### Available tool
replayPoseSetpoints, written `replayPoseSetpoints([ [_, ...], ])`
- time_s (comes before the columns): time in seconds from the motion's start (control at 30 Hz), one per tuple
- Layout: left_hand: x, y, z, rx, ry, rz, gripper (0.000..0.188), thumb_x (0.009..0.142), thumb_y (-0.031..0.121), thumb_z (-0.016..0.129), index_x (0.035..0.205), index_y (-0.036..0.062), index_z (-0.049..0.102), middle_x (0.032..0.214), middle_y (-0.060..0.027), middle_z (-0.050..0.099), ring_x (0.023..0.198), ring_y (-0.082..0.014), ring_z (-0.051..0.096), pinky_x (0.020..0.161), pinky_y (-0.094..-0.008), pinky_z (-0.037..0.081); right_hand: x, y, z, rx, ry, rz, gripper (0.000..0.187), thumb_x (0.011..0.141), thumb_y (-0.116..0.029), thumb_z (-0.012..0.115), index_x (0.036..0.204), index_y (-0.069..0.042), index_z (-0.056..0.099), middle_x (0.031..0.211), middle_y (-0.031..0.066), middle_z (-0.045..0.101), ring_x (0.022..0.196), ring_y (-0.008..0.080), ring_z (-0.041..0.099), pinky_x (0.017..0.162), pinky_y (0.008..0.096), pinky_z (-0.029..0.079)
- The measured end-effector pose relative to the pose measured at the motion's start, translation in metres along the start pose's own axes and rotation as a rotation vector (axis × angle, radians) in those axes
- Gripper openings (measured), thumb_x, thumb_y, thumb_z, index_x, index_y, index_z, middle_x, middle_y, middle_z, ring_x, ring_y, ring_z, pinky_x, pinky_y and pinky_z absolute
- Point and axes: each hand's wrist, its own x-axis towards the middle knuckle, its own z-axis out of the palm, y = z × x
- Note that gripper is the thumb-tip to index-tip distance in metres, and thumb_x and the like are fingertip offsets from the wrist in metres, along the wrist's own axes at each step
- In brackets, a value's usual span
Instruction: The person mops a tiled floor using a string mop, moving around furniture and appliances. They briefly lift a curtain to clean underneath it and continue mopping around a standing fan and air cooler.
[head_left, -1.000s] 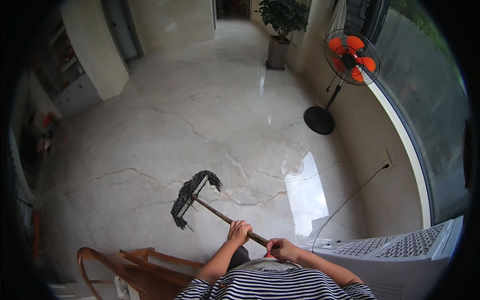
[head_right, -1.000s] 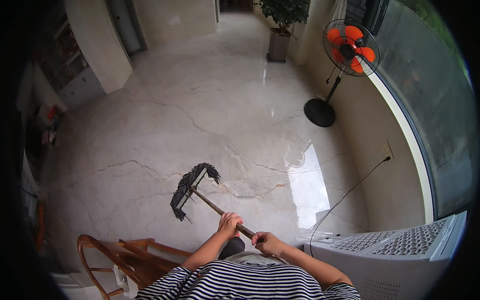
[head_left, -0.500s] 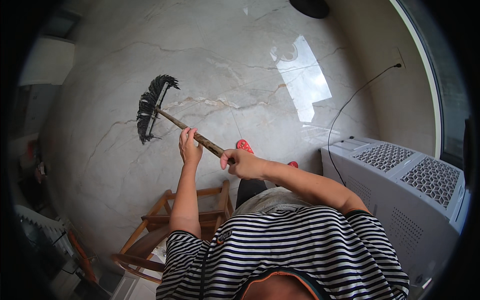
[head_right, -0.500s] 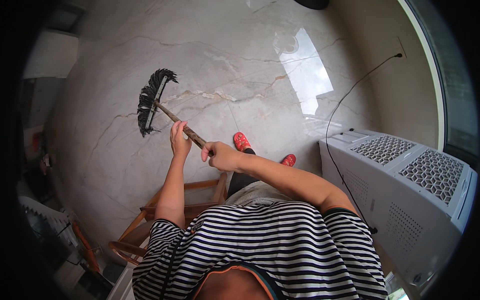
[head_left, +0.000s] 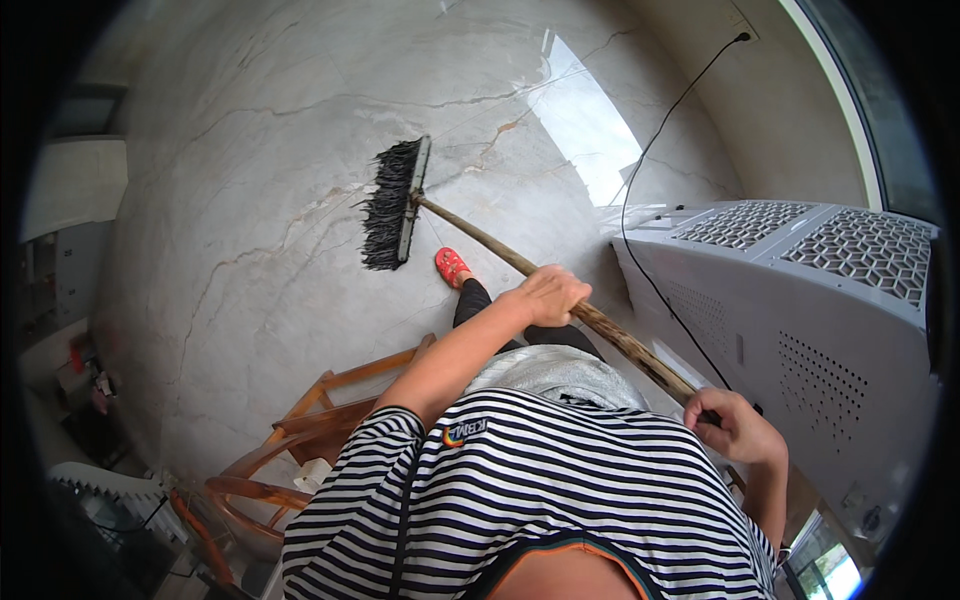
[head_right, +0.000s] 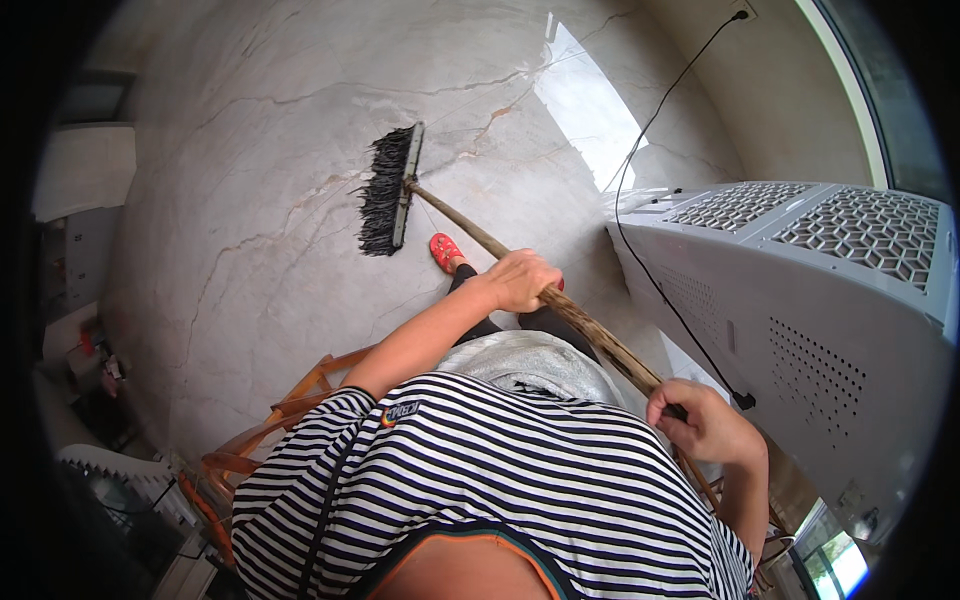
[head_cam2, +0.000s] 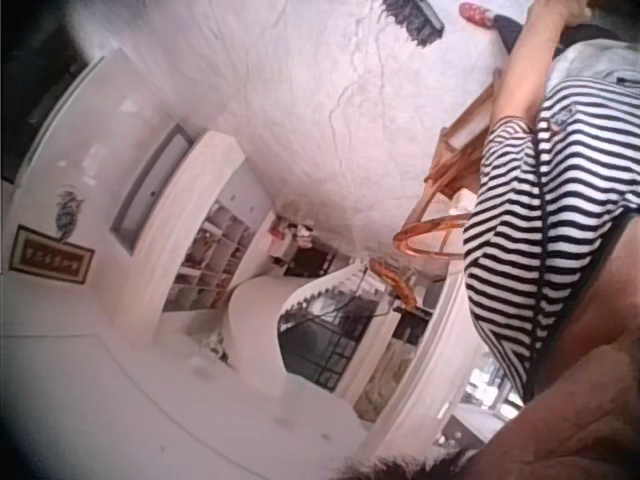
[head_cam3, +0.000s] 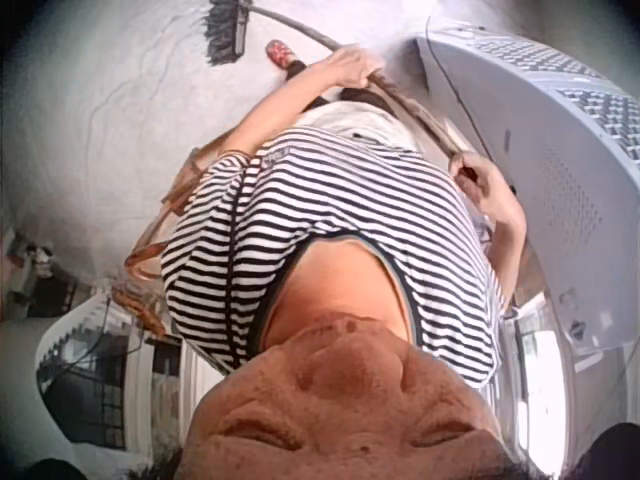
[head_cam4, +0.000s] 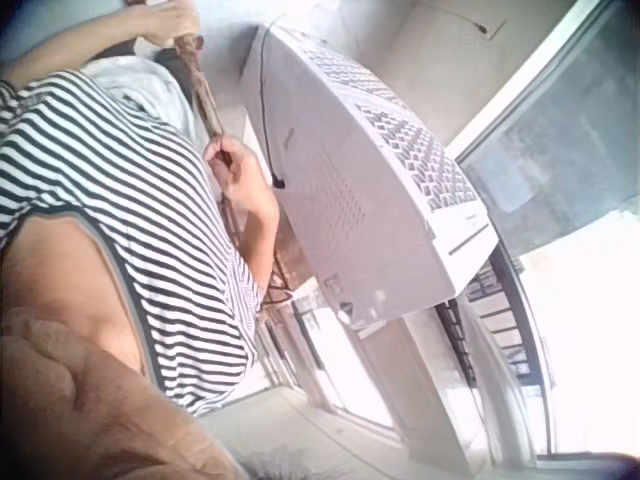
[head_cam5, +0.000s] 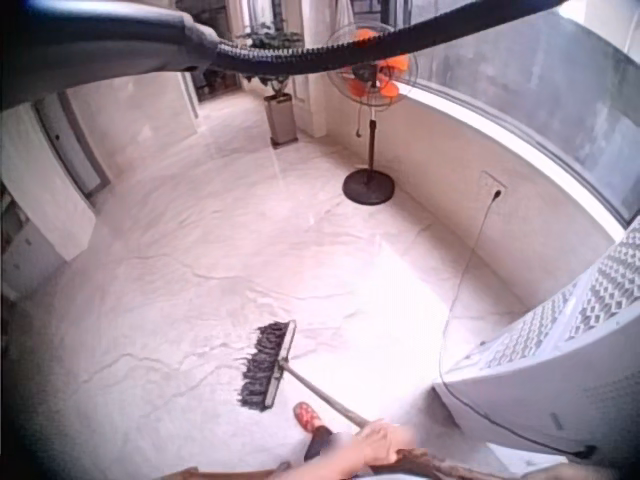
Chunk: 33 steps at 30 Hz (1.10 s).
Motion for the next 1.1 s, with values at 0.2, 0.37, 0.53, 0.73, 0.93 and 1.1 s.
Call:
replayPoseSetpoints([
  [0.2, 0.056, 0.077, 0.025, -0.075, -0.301, 0.113, 0.016, 0.068, 0.013, 0.067, 0.08, 0.005, 0.06, 0.073, -0.0157, 0.064, 0.079, -0.0364, 0.064, 0.072, -0.0459, 0.049, -0.07, -0.026, 0.056, -0.625, 0.573, 0.229, 0.046, 0.069, 0.0, 0.069, 0.113, -0.014, 0.064, 0.084, 0.0139, 0.061, 0.071, 0.0366, 0.06, 0.063, 0.0427, 0.049],
  [0.37, 0.079, 0.109, 0.047, -0.151, -0.446, 0.171, 0.028, 0.079, 0.028, 0.068, 0.093, 0.0045, 0.064, 0.084, -0.0165, 0.067, 0.087, -0.0361, 0.064, 0.077, -0.0457, 0.049, -0.093, -0.033, 0.07, -0.735, 0.664, 0.473, 0.057, 0.06, 0.003, 0.072, 0.114, -0.014, 0.065, 0.082, 0.013, 0.061, 0.071, 0.0341, 0.061, 0.062, 0.0428, 0.048],
  [0.53, 0.079, 0.123, 0.111, -0.228, -0.548, 0.319, 0.028, 0.079, 0.033, 0.068, 0.091, 0.0085, 0.062, 0.084, -0.0126, 0.066, 0.083, -0.0371, 0.063, 0.073, -0.0466, 0.05, -0.112, -0.022, 0.09, -0.657, 0.703, 0.495, 0.057, 0.06, 0.006, 0.07, 0.114, -0.011, 0.065, 0.084, 0.0152, 0.063, 0.077, 0.0349, 0.062, 0.067, 0.0422, 0.049],
  [0.73, 0.076, 0.147, 0.124, -0.126, -0.675, 0.301, 0.026, 0.079, 0.037, 0.068, 0.082, 0.0109, 0.067, 0.086, -0.0119, 0.069, 0.086, -0.0352, 0.065, 0.072, -0.0461, 0.051, -0.139, 0.019, 0.119, -0.443, 0.774, 0.496, 0.05, 0.064, 0.004, 0.068, 0.114, -0.002, 0.062, 0.096, 0.0205, 0.066, 0.09, 0.0387, 0.064, 0.081, 0.0421, 0.049],
  [0.93, 0.054, 0.108, 0.143, -0.013, -0.683, 0.278, 0.02, 0.072, 0.027, 0.069, 0.083, 0.0106, 0.068, 0.085, -0.0123, 0.069, 0.086, -0.0342, 0.066, 0.074, -0.0455, 0.052, -0.114, 0.05, 0.141, -0.47, 0.847, 0.391, 0.043, 0.069, 0.002, 0.067, 0.112, -0.003, 0.064, 0.093, 0.0201, 0.066, 0.087, 0.0364, 0.065, 0.077, 0.0396, 0.05],
  [1.1, 0.057, 0.069, 0.094, 0.048, -0.562, 0.167, 0.017, 0.069, 0.021, 0.066, 0.083, 0.0102, 0.067, 0.084, -0.0119, 0.069, 0.085, -0.0321, 0.066, 0.074, -0.044, 0.051, -0.076, 0.067, 0.124, -0.476, 0.855, 0.27, 0.038, 0.073, 0.002, 0.064, 0.111, -0.005, 0.066, 0.091, 0.0193, 0.066, 0.083, 0.0341, 0.066, 0.073, 0.037, 0.052],
])
